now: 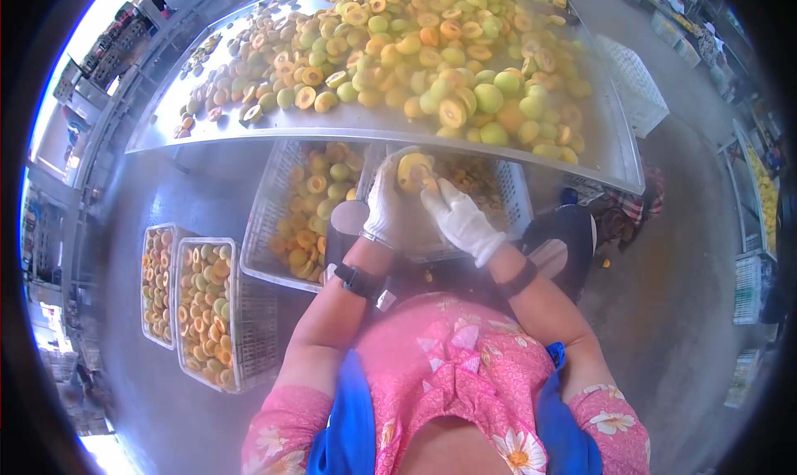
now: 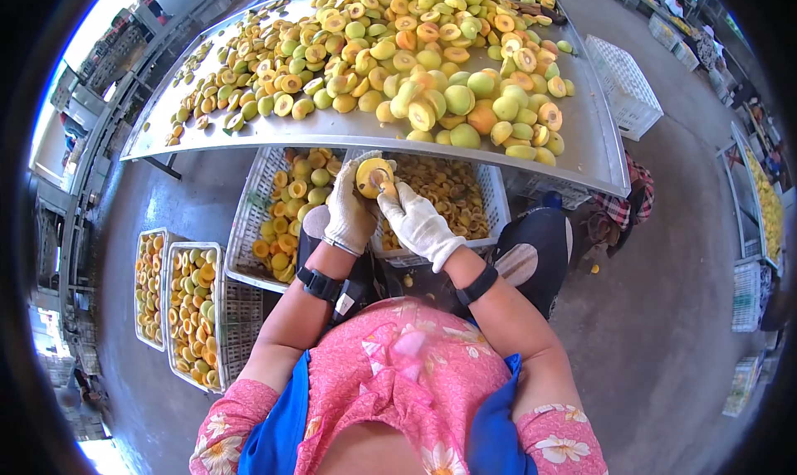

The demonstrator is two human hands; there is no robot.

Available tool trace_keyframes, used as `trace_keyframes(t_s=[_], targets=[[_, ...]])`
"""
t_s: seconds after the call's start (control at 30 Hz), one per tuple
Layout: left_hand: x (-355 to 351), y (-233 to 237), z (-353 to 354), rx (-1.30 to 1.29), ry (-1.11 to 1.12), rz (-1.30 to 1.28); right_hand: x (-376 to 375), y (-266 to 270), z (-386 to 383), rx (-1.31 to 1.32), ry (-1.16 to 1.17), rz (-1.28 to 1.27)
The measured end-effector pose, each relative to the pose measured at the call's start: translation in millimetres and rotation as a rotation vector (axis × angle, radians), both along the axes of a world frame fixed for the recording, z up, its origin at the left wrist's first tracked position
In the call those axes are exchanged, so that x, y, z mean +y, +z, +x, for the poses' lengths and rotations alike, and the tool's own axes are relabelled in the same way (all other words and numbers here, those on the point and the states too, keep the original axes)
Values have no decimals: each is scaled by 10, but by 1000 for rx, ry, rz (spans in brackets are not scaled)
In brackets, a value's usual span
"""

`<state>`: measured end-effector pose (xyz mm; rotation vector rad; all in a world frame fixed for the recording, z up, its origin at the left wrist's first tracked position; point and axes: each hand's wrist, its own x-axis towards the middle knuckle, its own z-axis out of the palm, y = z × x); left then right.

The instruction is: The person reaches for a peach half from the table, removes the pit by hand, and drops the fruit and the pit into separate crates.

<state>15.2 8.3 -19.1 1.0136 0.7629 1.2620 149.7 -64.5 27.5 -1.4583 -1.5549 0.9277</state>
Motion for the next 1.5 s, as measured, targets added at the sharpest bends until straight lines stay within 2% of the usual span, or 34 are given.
trace_keyframes(t_s=[0.07,0.2,0.3,0.37,0.4,0.47,0.53,0.6,0.7,0.77,0.8,0.83,0.87,0.9,0.97,1.0,1.03,1.1,1.2,1.23,1.3,1.37,1.4,1.43,1.5], targets=[[-23,15,15,-49,-3,-28,-2,-39,-36,10,-11,26],[-117,90,66,15,107,57,-75,14,-115,0,-13,28],[-253,248,134,-115,123,21,-87,-78,-159,22,-1,7],[-353,405,155,-378,102,-185,-82,-79,-177,78,9,-20],[-345,378,159,-379,102,-185,-75,-78,-178,136,15,-46],[-325,343,176,-244,190,-64,-38,-149,-176,142,34,-29],[-345,373,198,-177,233,-52,-41,-185,-167,148,54,-10],[-301,351,161,-109,277,-38,-94,-84,-197,281,65,-180],[-187,363,35,-118,176,-175,-115,-216,-245,254,63,-34],[-238,480,11,-180,52,-308,-156,-252,-234,255,59,-58],[-238,404,-4,-157,30,-192,-154,-272,-244,271,59,-13],[-242,352,22,-156,28,-190,-160,-281,-241,278,58,8],[-276,344,75,32,180,30,-172,-243,-248,286,57,30],[-310,337,112,222,330,250,-189,-194,-232,415,85,-162],[-265,238,96,120,322,169,-250,-50,-207,538,119,-354],[-185,224,40,154,269,169,-297,33,-208,570,126,-387],[-169,184,-6,82,171,69,-318,54,-186,607,150,-434],[-251,470,-84,-49,0,-152,-326,24,-133,687,233,-484],[-423,652,-46,275,135,116,-268,-154,-195,713,230,-492],[-521,673,49,368,291,217,-218,-318,-276,611,157,-318],[-497,589,148,137,324,136,-240,-190,-270,505,64,-139],[-464,630,-5,150,179,-59,-283,-100,-163,619,219,-326],[-375,537,-56,48,61,-111,-276,-102,-121,665,274,-396],[-347,522,-46,50,61,-114,-271,-104,-80,705,325,-469],[-340,554,-30,-164,12,-337,-306,53,-49,693,347,-552]])
